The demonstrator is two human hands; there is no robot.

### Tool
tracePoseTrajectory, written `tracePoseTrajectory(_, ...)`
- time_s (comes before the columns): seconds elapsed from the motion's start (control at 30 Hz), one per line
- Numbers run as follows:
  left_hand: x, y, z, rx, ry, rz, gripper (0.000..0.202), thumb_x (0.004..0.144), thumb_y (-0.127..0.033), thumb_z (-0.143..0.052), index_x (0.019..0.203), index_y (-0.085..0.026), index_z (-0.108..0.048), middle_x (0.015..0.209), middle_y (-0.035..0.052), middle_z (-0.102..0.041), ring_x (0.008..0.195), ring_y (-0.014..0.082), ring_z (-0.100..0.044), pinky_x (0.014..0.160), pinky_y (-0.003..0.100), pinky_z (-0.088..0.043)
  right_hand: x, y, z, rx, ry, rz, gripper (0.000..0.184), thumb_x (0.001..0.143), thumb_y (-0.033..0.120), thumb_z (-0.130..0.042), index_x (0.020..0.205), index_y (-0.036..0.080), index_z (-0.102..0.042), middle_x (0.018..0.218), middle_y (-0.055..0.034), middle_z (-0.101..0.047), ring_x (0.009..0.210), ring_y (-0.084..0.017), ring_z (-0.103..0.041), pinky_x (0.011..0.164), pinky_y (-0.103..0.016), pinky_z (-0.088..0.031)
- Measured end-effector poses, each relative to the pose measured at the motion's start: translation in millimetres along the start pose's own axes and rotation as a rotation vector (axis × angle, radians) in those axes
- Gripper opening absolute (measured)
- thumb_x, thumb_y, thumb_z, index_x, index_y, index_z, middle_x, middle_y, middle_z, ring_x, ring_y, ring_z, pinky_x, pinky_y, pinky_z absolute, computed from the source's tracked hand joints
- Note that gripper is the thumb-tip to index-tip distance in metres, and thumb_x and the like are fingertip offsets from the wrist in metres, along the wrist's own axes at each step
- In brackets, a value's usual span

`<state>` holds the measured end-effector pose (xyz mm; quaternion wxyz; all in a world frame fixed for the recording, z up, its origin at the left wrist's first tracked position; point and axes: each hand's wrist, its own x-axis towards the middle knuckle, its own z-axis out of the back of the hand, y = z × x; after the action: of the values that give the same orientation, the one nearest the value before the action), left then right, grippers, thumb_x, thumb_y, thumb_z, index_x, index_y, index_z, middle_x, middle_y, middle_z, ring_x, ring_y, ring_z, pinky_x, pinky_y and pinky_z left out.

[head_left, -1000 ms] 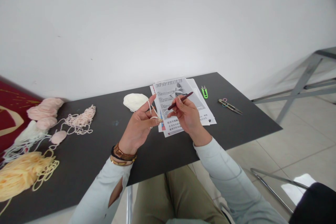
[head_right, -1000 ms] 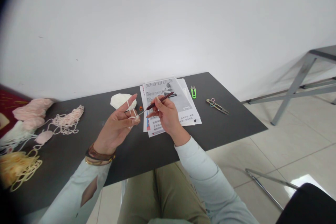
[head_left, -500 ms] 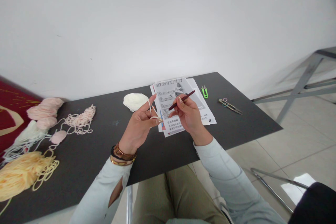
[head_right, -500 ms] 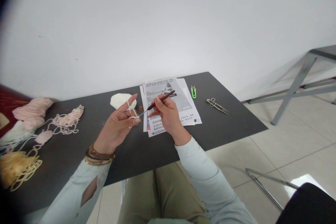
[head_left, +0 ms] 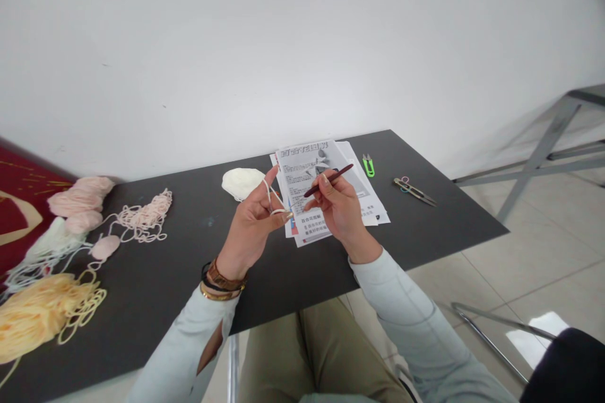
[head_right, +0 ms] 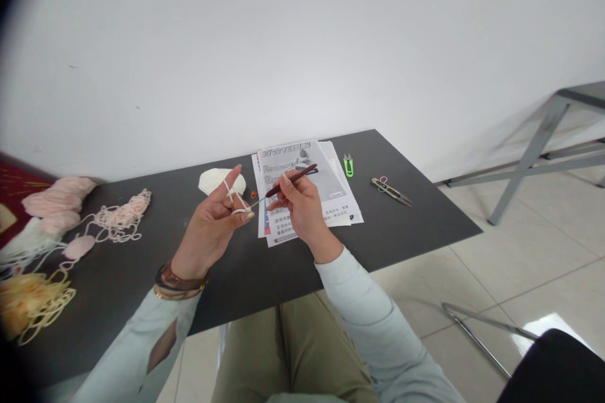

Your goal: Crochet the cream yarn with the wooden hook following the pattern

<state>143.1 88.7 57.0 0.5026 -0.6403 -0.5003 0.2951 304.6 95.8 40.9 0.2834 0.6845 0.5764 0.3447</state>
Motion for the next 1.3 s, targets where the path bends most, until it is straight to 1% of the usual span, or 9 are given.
tracePoseTrajectory(0.17,-0.1,-0.4,-1.6,-0.003,-0.003,-0.001,0.081,0.069,-0.007,-0.070,0.142,-0.025,-0.039,0.063,-0.0067,-0.053,0.060,0.0076,-0.051,0.063,0.021,-0.044,-2.6,0.3,-1.7,-0.068,-0.004,0.070,0.021,0.077,0.037,-0.070,0.072,0.020,-0.058,0.061,0.0067,-0.050,0.049,-0.006,-0.046,0.046,-0.021,-0.057)
tracePoseTrajectory(0.33,0.7,1.0,-1.4,0.021,-0.037,0.003,0.082,0.068,-0.007,-0.071,0.141,-0.024,-0.040,0.062,-0.0071,-0.053,0.059,0.0074,-0.050,0.062,0.020,-0.043,-5.8,-0.6,-0.2,-0.208,0.005,0.172,0.019,0.081,0.038,-0.065,0.077,0.020,-0.058,0.067,0.0060,-0.057,0.051,-0.007,-0.057,0.048,-0.021,-0.055)
tracePoseTrajectory(0.53,1.5,2.7,-0.4,0.041,-0.049,0.008,0.082,0.067,-0.008,-0.072,0.141,-0.024,-0.040,0.063,-0.0067,-0.054,0.060,0.0072,-0.050,0.063,0.020,-0.043,-7.5,-0.5,1.3,-0.257,0.020,0.195,0.017,0.083,0.036,-0.063,0.080,0.021,-0.056,0.067,0.0064,-0.060,0.050,-0.008,-0.061,0.046,-0.019,-0.052)
tracePoseTrajectory(0.87,1.5,3.5,-0.9,0.118,-0.054,-0.019,0.078,0.070,-0.010,-0.070,0.141,-0.024,-0.039,0.062,-0.0074,-0.052,0.059,0.0072,-0.047,0.061,0.020,-0.040,-12.8,1.3,-0.4,-0.347,-0.001,0.225,0.017,0.084,0.037,-0.061,0.081,0.022,-0.056,0.069,0.0057,-0.061,0.051,-0.010,-0.064,0.048,-0.022,-0.051)
tracePoseTrajectory(1.03,1.5,2.6,-3.1,0.181,-0.097,-0.034,0.079,0.068,-0.010,-0.070,0.141,-0.023,-0.040,0.061,-0.0081,-0.051,0.057,0.0075,-0.046,0.061,0.021,-0.039,-15.5,1.8,-1.5,-0.428,0.007,0.264,0.014,0.086,0.036,-0.059,0.083,0.023,-0.056,0.071,0.0047,-0.060,0.053,-0.011,-0.063,0.049,-0.023,-0.049)
tracePoseTrajectory(1.17,2.4,5.1,-2.9,0.261,-0.157,-0.051,0.079,0.066,-0.010,-0.070,0.139,-0.021,-0.043,0.059,-0.0082,-0.050,0.056,0.0080,-0.044,0.060,0.021,-0.039,-18.8,0.6,-1.1,-0.611,0.043,0.370,0.013,0.088,0.035,-0.055,0.083,0.023,-0.056,0.071,0.0020,-0.059,0.058,-0.013,-0.062,0.053,-0.027,-0.048)
tracePoseTrajectory(1.3,3.5,10.5,-0.9,0.337,-0.221,-0.066,0.080,0.066,-0.011,-0.069,0.140,-0.021,-0.041,0.059,-0.0079,-0.050,0.056,0.0084,-0.043,0.058,0.021,-0.038,-20.9,-1.9,-0.7,-0.807,0.124,0.581,0.009,0.089,0.029,-0.053,0.083,0.023,-0.057,0.073,-0.0013,-0.058,0.068,-0.017,-0.058,0.062,-0.032,-0.047)
